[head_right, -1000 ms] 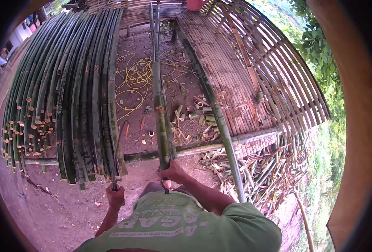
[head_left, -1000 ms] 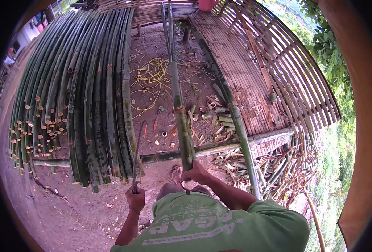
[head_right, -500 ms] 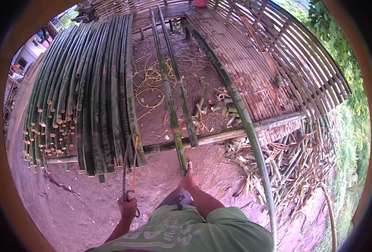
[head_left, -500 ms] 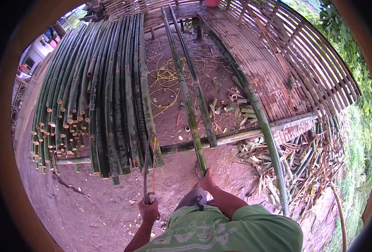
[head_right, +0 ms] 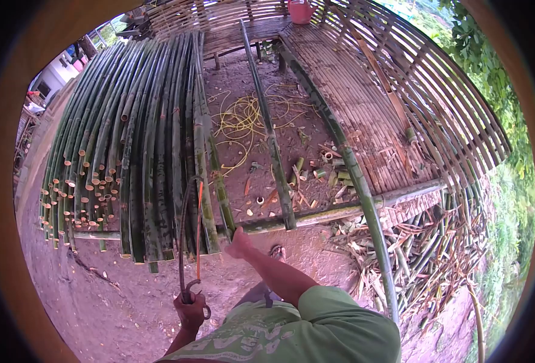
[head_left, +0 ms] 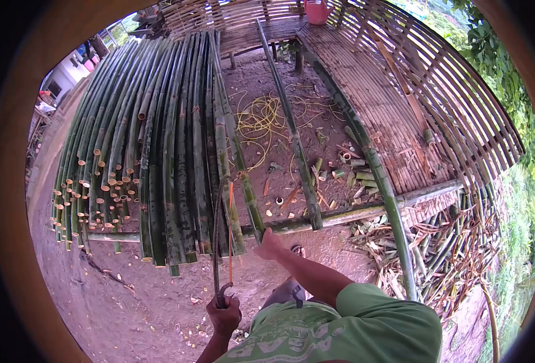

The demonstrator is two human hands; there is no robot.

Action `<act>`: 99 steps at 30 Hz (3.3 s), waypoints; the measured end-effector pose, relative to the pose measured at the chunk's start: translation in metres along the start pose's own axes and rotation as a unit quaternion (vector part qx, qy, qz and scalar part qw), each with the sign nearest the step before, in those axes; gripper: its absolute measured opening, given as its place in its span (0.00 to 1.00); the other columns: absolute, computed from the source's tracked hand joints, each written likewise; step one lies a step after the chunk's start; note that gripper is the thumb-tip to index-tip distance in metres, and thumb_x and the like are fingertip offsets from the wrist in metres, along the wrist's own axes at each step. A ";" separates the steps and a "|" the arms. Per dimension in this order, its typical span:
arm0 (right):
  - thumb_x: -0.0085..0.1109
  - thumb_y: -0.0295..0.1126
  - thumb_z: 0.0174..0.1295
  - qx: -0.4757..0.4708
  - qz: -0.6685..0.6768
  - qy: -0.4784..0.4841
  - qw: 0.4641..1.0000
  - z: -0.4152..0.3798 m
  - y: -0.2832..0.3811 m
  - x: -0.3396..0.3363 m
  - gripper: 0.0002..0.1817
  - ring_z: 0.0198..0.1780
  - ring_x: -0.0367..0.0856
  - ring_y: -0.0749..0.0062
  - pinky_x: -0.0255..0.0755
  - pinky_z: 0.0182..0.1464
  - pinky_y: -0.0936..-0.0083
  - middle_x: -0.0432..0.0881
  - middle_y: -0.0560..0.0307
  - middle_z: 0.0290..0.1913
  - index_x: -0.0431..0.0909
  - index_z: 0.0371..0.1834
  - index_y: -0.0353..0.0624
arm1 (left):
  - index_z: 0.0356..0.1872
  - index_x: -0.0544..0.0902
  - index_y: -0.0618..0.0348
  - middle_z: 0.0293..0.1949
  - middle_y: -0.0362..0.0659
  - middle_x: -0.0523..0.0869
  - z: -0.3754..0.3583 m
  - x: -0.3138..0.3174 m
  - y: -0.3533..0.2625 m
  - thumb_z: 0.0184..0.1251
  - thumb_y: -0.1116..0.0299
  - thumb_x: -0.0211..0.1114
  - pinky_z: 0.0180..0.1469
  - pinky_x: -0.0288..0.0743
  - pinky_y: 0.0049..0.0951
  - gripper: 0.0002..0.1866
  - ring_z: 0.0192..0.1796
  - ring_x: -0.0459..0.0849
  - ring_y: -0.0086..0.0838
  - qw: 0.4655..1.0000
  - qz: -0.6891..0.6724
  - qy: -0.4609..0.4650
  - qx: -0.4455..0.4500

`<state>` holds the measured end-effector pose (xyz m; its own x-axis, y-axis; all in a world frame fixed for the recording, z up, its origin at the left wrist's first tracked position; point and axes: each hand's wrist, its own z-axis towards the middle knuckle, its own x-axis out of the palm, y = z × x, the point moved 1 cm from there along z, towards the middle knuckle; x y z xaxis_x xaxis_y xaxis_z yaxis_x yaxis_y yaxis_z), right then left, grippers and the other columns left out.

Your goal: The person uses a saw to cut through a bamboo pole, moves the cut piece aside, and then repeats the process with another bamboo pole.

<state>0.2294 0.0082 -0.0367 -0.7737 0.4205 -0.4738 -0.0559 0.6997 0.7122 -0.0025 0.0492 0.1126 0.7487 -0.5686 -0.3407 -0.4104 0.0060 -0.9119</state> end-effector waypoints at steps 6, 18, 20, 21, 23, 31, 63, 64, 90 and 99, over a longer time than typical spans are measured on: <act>0.71 0.46 0.47 -0.296 0.029 0.185 0.937 0.052 0.028 0.032 0.38 0.50 0.81 0.48 0.74 0.52 0.62 0.82 0.38 0.45 0.69 0.53 0.27 | 0.15 0.64 0.54 0.15 0.32 0.68 0.042 0.018 -0.043 0.51 0.80 0.66 0.22 0.62 0.24 0.18 0.20 0.65 0.15 0.994 0.036 -0.020 0.098; 0.74 0.40 0.34 0.092 -0.073 -0.202 0.972 -0.135 -0.314 -0.177 0.42 0.54 0.76 0.50 0.71 0.55 0.61 0.77 0.41 0.53 0.71 0.59 0.38 | 0.19 0.71 0.61 0.15 0.33 0.66 0.128 0.122 -0.021 0.50 0.75 0.63 0.22 0.60 0.26 0.08 0.19 0.64 0.17 0.965 0.159 0.205 0.025; 0.81 0.39 0.23 0.151 -0.126 -0.408 0.891 -0.204 -0.420 -0.190 0.55 0.58 0.73 0.49 0.70 0.57 0.60 0.74 0.42 0.58 0.66 0.64 0.40 | 0.23 0.75 0.62 0.15 0.33 0.68 0.134 0.137 -0.021 0.49 0.75 0.62 0.22 0.62 0.26 0.04 0.20 0.65 0.18 0.957 0.174 0.231 0.033; 0.85 0.39 0.17 0.167 -0.158 -0.471 0.852 -0.229 -0.463 -0.187 0.62 0.61 0.71 0.49 0.69 0.58 0.60 0.73 0.42 0.60 0.63 0.67 0.40 | 0.25 0.77 0.63 0.16 0.34 0.68 0.134 0.144 -0.020 0.49 0.75 0.62 0.22 0.63 0.26 0.04 0.20 0.66 0.18 0.952 0.182 0.243 0.034; 0.84 0.39 0.23 0.321 -0.107 -0.390 0.856 -0.242 -0.474 -0.187 0.60 0.63 0.70 0.55 0.66 0.63 0.62 0.71 0.45 0.62 0.61 0.68 0.42 | 0.28 0.79 0.62 0.16 0.34 0.69 0.140 0.155 -0.016 0.48 0.73 0.63 0.23 0.64 0.26 0.06 0.20 0.67 0.19 0.943 0.201 0.262 0.042; 0.82 0.46 0.24 0.478 -0.081 -0.186 0.855 -0.246 -0.472 -0.208 0.61 0.64 0.69 0.55 0.64 0.66 0.64 0.73 0.48 0.61 0.59 0.68 0.45 | 0.19 0.67 0.57 0.16 0.35 0.68 0.143 0.178 -0.021 0.50 0.67 0.66 0.22 0.61 0.29 0.14 0.20 0.66 0.20 0.923 0.228 0.295 -0.091; 0.82 0.58 0.19 0.403 0.003 0.053 0.914 -0.251 -0.514 -0.202 0.71 0.64 0.71 0.55 0.66 0.66 0.67 0.68 0.42 0.66 0.54 0.73 0.44 | 0.21 0.69 0.58 0.15 0.38 0.69 0.066 0.274 -0.081 0.47 0.69 0.64 0.23 0.64 0.32 0.11 0.20 0.66 0.23 0.928 0.292 0.232 -0.002; 0.81 0.56 0.23 0.330 0.005 0.081 0.941 -0.254 -0.518 -0.179 0.61 0.57 0.77 0.57 0.70 0.61 0.66 0.75 0.42 0.57 0.64 0.66 0.42 | 0.21 0.70 0.59 0.15 0.41 0.71 0.070 0.274 -0.077 0.46 0.68 0.64 0.24 0.65 0.34 0.11 0.20 0.66 0.26 0.916 0.330 0.227 0.002; 0.77 0.49 0.29 0.338 0.060 -0.063 0.937 -0.222 -0.441 -0.137 0.40 0.46 0.83 0.52 0.76 0.51 0.62 0.84 0.44 0.42 0.77 0.47 0.38 | 0.22 0.73 0.64 0.17 0.49 0.76 0.096 0.274 -0.074 0.46 0.66 0.64 0.26 0.71 0.37 0.12 0.20 0.77 0.42 0.900 0.306 0.289 0.111; 0.79 0.47 0.28 0.340 0.042 -0.048 0.938 -0.247 -0.345 -0.189 0.41 0.45 0.84 0.56 0.77 0.52 0.67 0.84 0.44 0.43 0.76 0.50 0.39 | 0.23 0.74 0.63 0.19 0.49 0.77 0.109 0.261 -0.058 0.48 0.66 0.64 0.27 0.70 0.38 0.12 0.22 0.77 0.41 0.889 0.273 0.331 0.158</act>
<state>0.2386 -0.4558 -0.0651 -0.6947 0.5179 -0.4992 0.4440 0.8548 0.2687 0.2732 -0.0096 0.0513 -0.0308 -0.7688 -0.6388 -0.3732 0.6017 -0.7062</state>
